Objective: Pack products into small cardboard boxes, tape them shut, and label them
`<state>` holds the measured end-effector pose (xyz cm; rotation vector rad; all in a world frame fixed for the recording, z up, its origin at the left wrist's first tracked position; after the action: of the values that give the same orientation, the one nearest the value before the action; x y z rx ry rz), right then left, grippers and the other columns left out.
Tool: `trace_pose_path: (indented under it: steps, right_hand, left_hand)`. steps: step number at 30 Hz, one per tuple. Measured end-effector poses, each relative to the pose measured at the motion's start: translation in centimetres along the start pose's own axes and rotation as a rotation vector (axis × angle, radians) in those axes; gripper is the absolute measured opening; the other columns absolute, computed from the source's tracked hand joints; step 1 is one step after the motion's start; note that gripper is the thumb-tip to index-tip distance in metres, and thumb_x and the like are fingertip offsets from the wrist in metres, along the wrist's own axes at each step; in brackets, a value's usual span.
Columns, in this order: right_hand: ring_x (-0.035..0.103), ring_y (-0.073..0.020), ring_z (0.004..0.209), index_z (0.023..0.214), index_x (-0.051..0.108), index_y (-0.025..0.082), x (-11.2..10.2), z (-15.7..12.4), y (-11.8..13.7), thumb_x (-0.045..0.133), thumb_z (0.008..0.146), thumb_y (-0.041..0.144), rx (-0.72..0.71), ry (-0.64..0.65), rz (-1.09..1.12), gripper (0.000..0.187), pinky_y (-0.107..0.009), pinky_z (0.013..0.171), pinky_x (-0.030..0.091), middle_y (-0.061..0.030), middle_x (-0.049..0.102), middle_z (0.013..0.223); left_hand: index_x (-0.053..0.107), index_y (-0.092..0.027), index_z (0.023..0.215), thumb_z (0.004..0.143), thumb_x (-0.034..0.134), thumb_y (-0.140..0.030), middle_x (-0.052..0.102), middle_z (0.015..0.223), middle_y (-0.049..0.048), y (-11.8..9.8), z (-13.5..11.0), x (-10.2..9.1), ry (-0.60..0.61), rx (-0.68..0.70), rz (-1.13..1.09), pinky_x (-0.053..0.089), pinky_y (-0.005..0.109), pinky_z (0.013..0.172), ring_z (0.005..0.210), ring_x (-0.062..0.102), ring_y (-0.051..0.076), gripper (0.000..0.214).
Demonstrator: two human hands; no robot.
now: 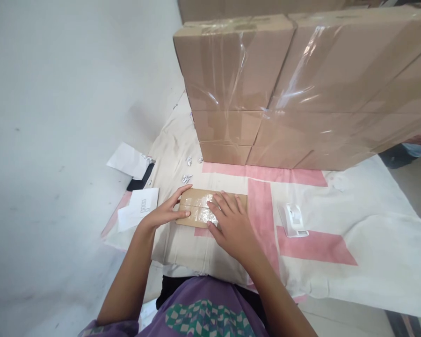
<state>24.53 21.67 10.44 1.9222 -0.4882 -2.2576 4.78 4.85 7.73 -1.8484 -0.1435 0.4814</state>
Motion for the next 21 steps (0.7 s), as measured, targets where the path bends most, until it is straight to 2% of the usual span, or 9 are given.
trace_pose_path:
  steps: [4,8,10,13,14,16,18,19,21]
  right_hand:
    - [0.033,-0.0326,0.150,0.144,0.053,0.022,0.1,0.1,0.1,0.046,0.102,0.040,-0.010,-0.017,-0.012,0.046,-0.060,0.122,0.024,-0.0076,0.044,0.160]
    - [0.037,-0.0332,0.147,0.142,0.055,0.021,0.1,0.4,-0.1,0.049,0.101,0.038,-0.027,-0.058,-0.005,0.045,-0.059,0.120,0.027,-0.0090,0.048,0.157]
    - [0.041,-0.0343,0.145,0.139,0.057,0.021,0.2,0.3,-0.5,0.051,0.100,0.036,-0.051,-0.109,0.002,0.043,-0.061,0.118,0.029,-0.0100,0.052,0.153]
    - [0.053,-0.0346,0.134,0.129,0.063,0.024,0.3,-0.9,-0.5,0.057,0.095,0.026,-0.141,-0.259,0.055,0.034,-0.064,0.116,0.030,-0.0093,0.066,0.137]
    - [0.058,-0.0343,0.128,0.125,0.064,0.026,0.4,-1.5,-0.1,0.059,0.092,0.020,-0.199,-0.321,0.104,0.033,-0.065,0.114,0.032,-0.0082,0.071,0.128]
    - [0.066,-0.0342,0.113,0.121,0.064,0.031,0.7,-2.9,1.9,0.059,0.087,0.013,-0.351,-0.392,0.254,0.038,-0.065,0.108,0.039,-0.0066,0.076,0.110]
    - [0.068,-0.0340,0.106,0.121,0.064,0.032,1.9,-3.9,5.2,0.057,0.085,0.013,-0.495,-0.294,0.456,0.041,-0.060,0.098,0.049,-0.0081,0.075,0.106]
    - [0.067,-0.0321,0.107,0.120,0.063,0.030,3.1,-4.1,7.1,0.055,0.086,0.012,-0.514,-0.161,0.569,0.040,-0.057,0.096,0.052,-0.0087,0.074,0.109]
    - [0.066,-0.0267,0.107,0.114,0.064,0.026,6.0,-3.5,10.6,0.052,0.090,0.015,-0.418,0.076,0.854,0.029,-0.048,0.092,0.056,-0.0094,0.070,0.112]
  left_hand:
    - [0.019,-0.037,0.160,0.072,0.085,-0.048,0.025,0.167,0.0078,0.3,-0.2,0.4,-0.009,-0.010,0.013,0.031,0.050,0.122,0.148,0.034,0.034,0.110]
    - [0.028,-0.032,0.157,0.087,0.068,-0.048,0.041,0.159,0.0112,1.8,0.0,2.1,-0.257,0.121,-0.120,0.040,0.048,0.116,0.144,0.042,0.031,0.082]
    - [0.031,-0.030,0.154,0.093,0.056,-0.047,0.047,0.154,0.0131,3.4,-0.4,2.0,-0.439,0.153,-0.099,0.049,0.045,0.106,0.134,0.054,0.028,0.067]
    - [0.039,-0.023,0.144,0.097,0.043,-0.044,0.051,0.146,0.0180,6.7,-2.3,0.2,-0.848,0.030,0.105,0.054,0.046,0.098,0.124,0.060,0.027,0.052]
    - [0.040,-0.021,0.142,0.096,0.046,-0.045,0.050,0.145,0.0192,7.7,-3.3,-0.7,-0.957,-0.025,0.178,0.052,0.049,0.101,0.129,0.057,0.029,0.052]
    - [0.039,-0.018,0.142,0.088,0.060,-0.044,0.044,0.147,0.0214,9.4,-5.3,-2.4,-1.059,-0.104,0.274,0.043,0.056,0.111,0.141,0.043,0.034,0.063]
    - [0.042,-0.016,0.142,0.078,0.073,-0.040,0.045,0.145,0.0217,10.4,-6.9,-3.5,-1.054,-0.165,0.354,0.038,0.061,0.114,0.143,0.039,0.038,0.075]
    - [0.045,-0.015,0.140,0.074,0.075,-0.037,0.049,0.143,0.0212,10.8,-7.5,-3.8,-1.023,-0.187,0.384,0.038,0.062,0.113,0.140,0.043,0.039,0.076]
    - [0.051,-0.016,0.136,0.076,0.073,-0.030,0.058,0.136,0.0190,11.1,-8.4,-4.0,-0.948,-0.202,0.426,0.043,0.062,0.109,0.130,0.054,0.038,0.066]
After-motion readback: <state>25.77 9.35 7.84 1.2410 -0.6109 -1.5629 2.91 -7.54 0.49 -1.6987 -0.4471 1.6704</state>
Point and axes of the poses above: each hand's wrist, its own z-axis towards the middle knuckle, its own x-axis out of the palm, y = z × x, the point moved 2 cm from there along z, towards the middle knuckle
